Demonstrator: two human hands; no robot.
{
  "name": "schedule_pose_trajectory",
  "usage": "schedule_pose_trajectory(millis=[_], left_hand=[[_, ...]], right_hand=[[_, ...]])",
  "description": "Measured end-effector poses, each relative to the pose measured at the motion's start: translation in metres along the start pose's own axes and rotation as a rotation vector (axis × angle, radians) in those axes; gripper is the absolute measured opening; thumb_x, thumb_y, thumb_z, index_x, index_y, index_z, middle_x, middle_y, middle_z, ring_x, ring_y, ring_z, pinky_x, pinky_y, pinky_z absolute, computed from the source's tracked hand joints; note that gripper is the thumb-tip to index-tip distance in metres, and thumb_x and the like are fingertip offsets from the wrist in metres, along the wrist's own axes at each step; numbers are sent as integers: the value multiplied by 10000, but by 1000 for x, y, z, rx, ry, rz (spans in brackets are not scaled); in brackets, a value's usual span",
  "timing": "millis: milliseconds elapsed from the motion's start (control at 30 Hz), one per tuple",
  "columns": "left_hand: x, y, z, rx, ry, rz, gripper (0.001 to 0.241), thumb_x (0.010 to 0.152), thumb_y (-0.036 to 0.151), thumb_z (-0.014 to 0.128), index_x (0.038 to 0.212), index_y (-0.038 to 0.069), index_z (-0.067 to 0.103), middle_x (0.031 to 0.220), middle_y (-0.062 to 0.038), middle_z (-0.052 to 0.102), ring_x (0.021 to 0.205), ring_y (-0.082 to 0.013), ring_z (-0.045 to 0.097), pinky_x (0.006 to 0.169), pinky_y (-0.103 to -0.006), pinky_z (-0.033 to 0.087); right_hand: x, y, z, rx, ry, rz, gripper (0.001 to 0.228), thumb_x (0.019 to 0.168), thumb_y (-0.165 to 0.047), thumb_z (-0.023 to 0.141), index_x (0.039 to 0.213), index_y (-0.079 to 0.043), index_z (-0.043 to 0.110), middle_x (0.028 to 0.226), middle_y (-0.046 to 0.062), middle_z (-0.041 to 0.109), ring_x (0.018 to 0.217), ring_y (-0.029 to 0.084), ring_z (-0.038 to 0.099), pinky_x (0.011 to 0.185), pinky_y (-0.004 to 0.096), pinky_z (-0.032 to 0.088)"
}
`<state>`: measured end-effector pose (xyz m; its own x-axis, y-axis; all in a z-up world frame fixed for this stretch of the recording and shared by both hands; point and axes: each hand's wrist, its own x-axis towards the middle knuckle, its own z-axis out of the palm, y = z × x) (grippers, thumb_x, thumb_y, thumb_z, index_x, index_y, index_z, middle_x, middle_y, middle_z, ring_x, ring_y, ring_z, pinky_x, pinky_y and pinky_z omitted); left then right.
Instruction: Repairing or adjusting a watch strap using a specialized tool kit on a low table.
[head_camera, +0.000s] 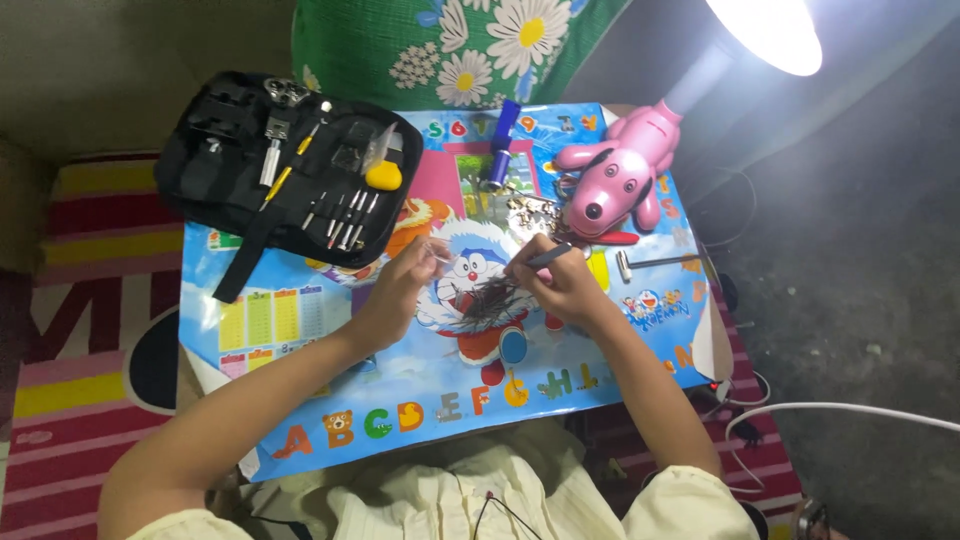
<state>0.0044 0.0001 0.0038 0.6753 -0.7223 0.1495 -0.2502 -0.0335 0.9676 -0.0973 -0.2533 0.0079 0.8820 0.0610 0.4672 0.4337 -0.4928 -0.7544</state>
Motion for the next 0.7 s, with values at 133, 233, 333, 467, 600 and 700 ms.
schedule_pose_trajectory(millis=[133, 233, 333, 467, 600, 700], left_hand=[[-2, -2, 2, 40, -4, -5, 496, 1026, 465, 316, 1169, 85, 601, 960, -158, 613, 914, -258, 670, 828, -358, 537], [-4, 3, 4, 51, 4, -14, 477, 1023, 447, 330, 1160, 81, 604, 947, -159, 619, 901, -260, 680, 817, -361, 547], [-5, 1, 5, 36, 20, -7, 483, 1026, 452, 331, 1162, 80, 608, 982, -168, 627, 927, -272, 687, 828, -370, 541], [-7, 2, 5, 36, 37, -35, 487, 1029, 457, 304, 1151, 86, 597, 974, -147, 608, 947, -269, 666, 829, -386, 542], [-5, -1, 5, 36, 56, -56, 485, 1027, 463, 315, 1161, 89, 593, 952, -149, 596, 949, -270, 655, 847, -389, 531], [-7, 7, 5, 40, 60, -65, 492, 1020, 480, 323, 1162, 90, 587, 943, -144, 592, 945, -270, 654, 854, -394, 529]], right_hand=[[-4, -6, -1, -20, -20, 8, 34, 955, -61, 658, 959, -28, 665, 779, 171, 707, 675, 307, 723, 642, 400, 613], [-6, -6, -1, -63, -41, -10, 21, 944, -46, 665, 959, -32, 665, 772, 159, 705, 683, 313, 725, 635, 395, 606], [-6, -7, 1, -75, -40, -34, 45, 907, -3, 681, 946, -21, 668, 766, 170, 705, 677, 335, 727, 629, 413, 602], [-8, -9, 1, -137, -77, -9, 80, 902, 19, 693, 967, -15, 661, 780, 183, 707, 695, 345, 733, 654, 418, 616], [-11, -6, 2, -161, -93, -4, 108, 895, 42, 700, 978, -13, 660, 783, 190, 709, 704, 349, 738, 662, 418, 624], [-11, -6, 2, -167, -100, -9, 117, 897, 40, 705, 986, -19, 656, 794, 188, 709, 717, 347, 741, 669, 418, 627]])
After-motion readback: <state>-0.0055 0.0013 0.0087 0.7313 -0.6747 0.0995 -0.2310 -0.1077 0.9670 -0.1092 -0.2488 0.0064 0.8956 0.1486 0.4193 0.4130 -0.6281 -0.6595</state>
